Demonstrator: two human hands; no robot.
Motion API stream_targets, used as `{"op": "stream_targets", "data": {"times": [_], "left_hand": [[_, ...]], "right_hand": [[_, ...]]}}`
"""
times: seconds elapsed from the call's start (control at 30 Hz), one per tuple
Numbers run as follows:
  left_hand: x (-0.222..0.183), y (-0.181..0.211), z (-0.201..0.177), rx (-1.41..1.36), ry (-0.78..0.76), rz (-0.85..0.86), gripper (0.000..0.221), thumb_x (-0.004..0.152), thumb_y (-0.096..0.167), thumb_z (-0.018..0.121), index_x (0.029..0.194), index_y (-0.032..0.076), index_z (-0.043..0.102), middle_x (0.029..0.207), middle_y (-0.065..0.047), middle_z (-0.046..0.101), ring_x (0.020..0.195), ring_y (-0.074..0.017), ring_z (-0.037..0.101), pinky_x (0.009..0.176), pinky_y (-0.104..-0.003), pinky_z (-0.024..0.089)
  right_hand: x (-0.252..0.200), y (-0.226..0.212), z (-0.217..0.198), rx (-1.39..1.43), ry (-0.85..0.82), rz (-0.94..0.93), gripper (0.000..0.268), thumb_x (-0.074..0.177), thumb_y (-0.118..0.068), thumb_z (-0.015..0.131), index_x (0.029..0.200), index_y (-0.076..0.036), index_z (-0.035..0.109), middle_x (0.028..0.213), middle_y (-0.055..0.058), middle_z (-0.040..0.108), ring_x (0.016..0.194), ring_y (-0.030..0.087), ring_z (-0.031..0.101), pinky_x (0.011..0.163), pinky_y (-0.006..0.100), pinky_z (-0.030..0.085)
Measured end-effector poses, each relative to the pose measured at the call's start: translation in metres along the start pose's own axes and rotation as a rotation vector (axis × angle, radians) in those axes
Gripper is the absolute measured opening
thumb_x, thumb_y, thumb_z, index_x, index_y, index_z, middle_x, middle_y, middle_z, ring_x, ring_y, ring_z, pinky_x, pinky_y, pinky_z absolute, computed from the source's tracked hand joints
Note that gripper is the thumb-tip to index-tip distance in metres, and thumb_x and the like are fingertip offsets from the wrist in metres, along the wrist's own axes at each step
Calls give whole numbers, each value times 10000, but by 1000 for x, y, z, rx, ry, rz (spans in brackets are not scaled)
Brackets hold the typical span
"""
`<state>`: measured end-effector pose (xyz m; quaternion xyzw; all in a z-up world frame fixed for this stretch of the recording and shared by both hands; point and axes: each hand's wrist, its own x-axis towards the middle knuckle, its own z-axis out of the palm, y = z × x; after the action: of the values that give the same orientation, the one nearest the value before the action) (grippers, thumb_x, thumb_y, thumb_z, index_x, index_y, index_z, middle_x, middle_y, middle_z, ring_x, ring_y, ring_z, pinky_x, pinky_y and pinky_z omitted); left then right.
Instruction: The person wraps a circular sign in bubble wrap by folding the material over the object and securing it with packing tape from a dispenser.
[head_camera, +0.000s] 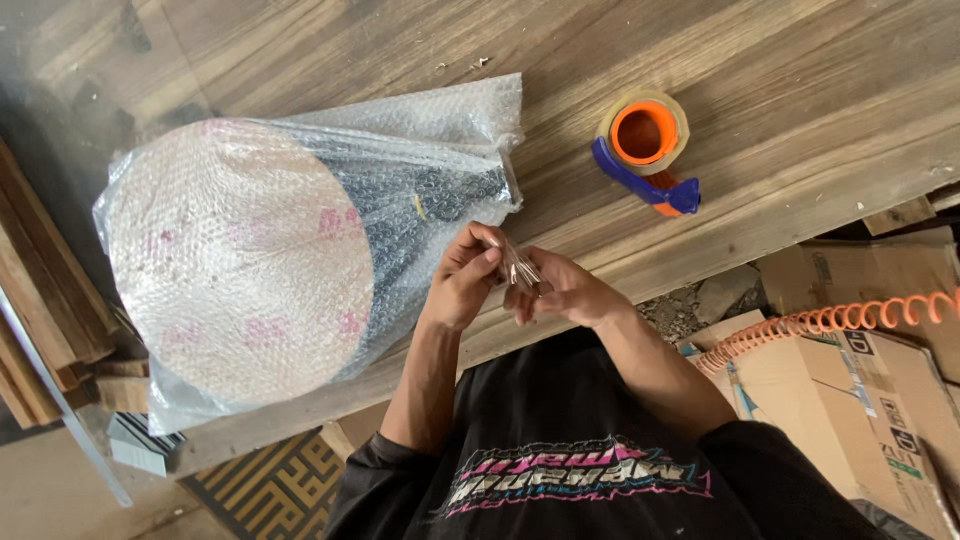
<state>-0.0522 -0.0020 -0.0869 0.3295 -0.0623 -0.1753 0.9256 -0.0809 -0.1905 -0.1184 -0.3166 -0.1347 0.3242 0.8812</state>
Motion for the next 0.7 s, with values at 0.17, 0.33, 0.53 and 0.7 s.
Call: {"op": "stream_targets", "data": {"times": [0.17, 0.33, 0.53, 0.7], "left_hand": [[-9, 13, 1, 142, 30, 46, 72, 979, -12, 599, 1030, -9, 548, 816, -114, 540, 702, -207, 581, 597, -301, 464], [-12, 53, 34, 353, 66, 59, 95, 924, -39, 680, 980, -15, 607, 796, -100, 600, 721, -144, 575, 638, -269, 441], [-11, 58, 32, 535, 45, -8, 73, 876, -60, 669, 925, -7, 663, 751, -86, 609, 695, -131, 550, 629, -262, 428], [-9, 59, 21, 721, -256, -181, 169, 826, 7, 760, 971, 16, 675, 789, -111, 659, 744, -182, 601, 693, -330, 492]], "right_hand": [[1, -7, 34, -161, 281, -116, 462, 868, -93, 763, 1242, 56, 536, 791, 219, 704, 701, 293, 754, 680, 379, 631], [6, -20, 57, -1155, 522, -312, 154, 917, -90, 766, 1015, 0, 690, 730, 145, 721, 681, 294, 756, 639, 387, 619], [-2, -12, 57, -1540, 363, -239, 776, 806, -142, 767, 1451, 40, 375, 1308, 316, 480, 1153, 548, 576, 910, 680, 569], [12, -33, 58, -985, 197, -472, 1079, 717, -415, 803, 1586, -15, 304, 1639, 204, 294, 1527, 391, 221, 1225, 571, 185]]}}
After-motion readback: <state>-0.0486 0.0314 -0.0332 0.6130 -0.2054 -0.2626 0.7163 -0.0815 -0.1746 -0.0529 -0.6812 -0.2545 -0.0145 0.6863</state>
